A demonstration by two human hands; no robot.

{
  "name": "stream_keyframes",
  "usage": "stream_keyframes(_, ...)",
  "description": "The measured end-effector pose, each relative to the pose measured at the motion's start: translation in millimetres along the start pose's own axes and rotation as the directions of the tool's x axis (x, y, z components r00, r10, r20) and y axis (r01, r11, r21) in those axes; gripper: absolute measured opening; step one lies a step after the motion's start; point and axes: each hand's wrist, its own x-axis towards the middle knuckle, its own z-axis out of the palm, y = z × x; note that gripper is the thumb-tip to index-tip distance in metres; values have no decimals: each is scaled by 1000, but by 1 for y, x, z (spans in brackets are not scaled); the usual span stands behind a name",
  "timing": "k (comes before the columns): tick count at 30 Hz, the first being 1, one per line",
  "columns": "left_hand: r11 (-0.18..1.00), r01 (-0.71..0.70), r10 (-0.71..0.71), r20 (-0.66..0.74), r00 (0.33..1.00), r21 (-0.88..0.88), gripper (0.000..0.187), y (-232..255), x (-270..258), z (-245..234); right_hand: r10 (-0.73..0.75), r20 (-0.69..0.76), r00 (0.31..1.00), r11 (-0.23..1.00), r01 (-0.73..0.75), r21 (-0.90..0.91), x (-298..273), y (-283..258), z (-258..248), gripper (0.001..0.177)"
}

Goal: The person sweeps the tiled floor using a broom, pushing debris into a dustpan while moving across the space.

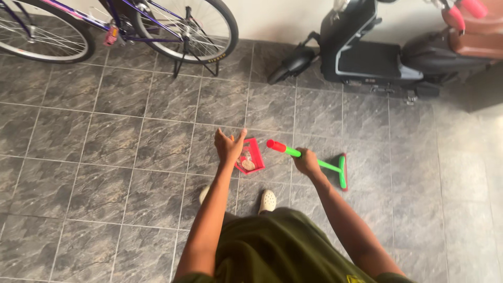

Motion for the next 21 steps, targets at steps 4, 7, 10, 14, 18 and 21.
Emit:
stream_keyframes(4, 915, 341, -402, 575, 713, 217, 80, -49, 0, 28, -72, -80, 994, 994, 64, -93, -5, -17, 18, 17)
stream_keyframes(7, 710, 648, -594, 729, 341, 276, 55, -65, -12, 17, -48, -94, 994, 994, 38, -106, 2, -29, 28, 16)
stream_keyframes(10, 580, 789, -620, 738, 267, 202, 48, -71, 4, 12, 28, -53, 998, 993, -34, -117, 4, -40, 33, 17)
stream_keyframes(14, 803, 570, -521, 665, 534, 171, 33, -86, 21, -4, -106, -69, 992, 987, 96, -132, 5, -51, 36, 16)
stream_keyframes(18, 745, 665, -530, 652, 542, 52, 34, -108, 40, -24, 45, 11, 999, 998, -45, -39, 17, -61, 34, 19)
stream_keyframes(21, 583, 805, -580, 639, 505, -106, 39, -124, 48, -42, 44, 64, 997, 990, -34, -140, 29, -69, 39, 23)
